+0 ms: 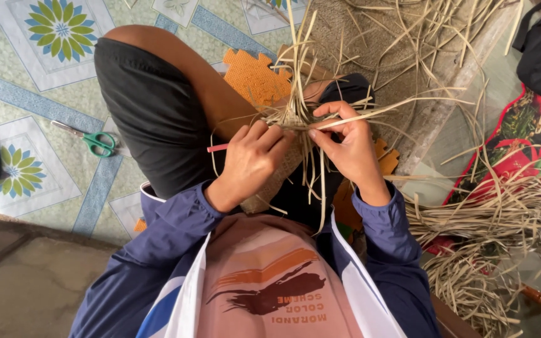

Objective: Weaving dried plant fibers around a cylindrical core to create a handcrafted object.

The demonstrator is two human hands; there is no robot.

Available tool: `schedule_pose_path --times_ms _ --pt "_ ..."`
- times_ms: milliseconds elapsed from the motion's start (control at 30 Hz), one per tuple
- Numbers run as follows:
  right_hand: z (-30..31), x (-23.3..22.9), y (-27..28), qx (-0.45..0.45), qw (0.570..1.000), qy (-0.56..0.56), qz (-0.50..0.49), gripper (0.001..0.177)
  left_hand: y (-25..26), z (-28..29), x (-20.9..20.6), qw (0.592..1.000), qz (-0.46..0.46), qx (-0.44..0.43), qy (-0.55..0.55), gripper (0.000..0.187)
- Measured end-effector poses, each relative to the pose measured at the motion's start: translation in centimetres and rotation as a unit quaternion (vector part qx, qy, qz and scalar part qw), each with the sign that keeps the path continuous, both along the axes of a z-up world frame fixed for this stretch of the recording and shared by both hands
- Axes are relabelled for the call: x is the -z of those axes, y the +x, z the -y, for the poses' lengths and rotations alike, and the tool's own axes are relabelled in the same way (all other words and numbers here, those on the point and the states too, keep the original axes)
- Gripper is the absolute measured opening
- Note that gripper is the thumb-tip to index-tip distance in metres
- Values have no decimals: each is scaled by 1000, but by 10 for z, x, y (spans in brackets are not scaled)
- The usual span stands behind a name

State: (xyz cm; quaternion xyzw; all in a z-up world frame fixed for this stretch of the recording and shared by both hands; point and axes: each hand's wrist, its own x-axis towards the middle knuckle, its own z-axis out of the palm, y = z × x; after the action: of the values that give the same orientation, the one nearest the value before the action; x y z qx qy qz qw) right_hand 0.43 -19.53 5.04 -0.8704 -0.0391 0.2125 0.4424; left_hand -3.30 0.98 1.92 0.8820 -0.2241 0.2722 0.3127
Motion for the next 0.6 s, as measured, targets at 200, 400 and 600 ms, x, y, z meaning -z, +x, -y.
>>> schedule_pose_path --times_ms 200,400,600 --pt "12 14 5 17 996 73 -46 34 3 5 18 975 -97 73 -183 18" --pt "17 27 9 18 992 111 -59 32 3 11 37 902 -203 84 -371 1" --pt "14 29 10 19 989 138 -58 37 4 8 41 889 -227 89 -387 1"
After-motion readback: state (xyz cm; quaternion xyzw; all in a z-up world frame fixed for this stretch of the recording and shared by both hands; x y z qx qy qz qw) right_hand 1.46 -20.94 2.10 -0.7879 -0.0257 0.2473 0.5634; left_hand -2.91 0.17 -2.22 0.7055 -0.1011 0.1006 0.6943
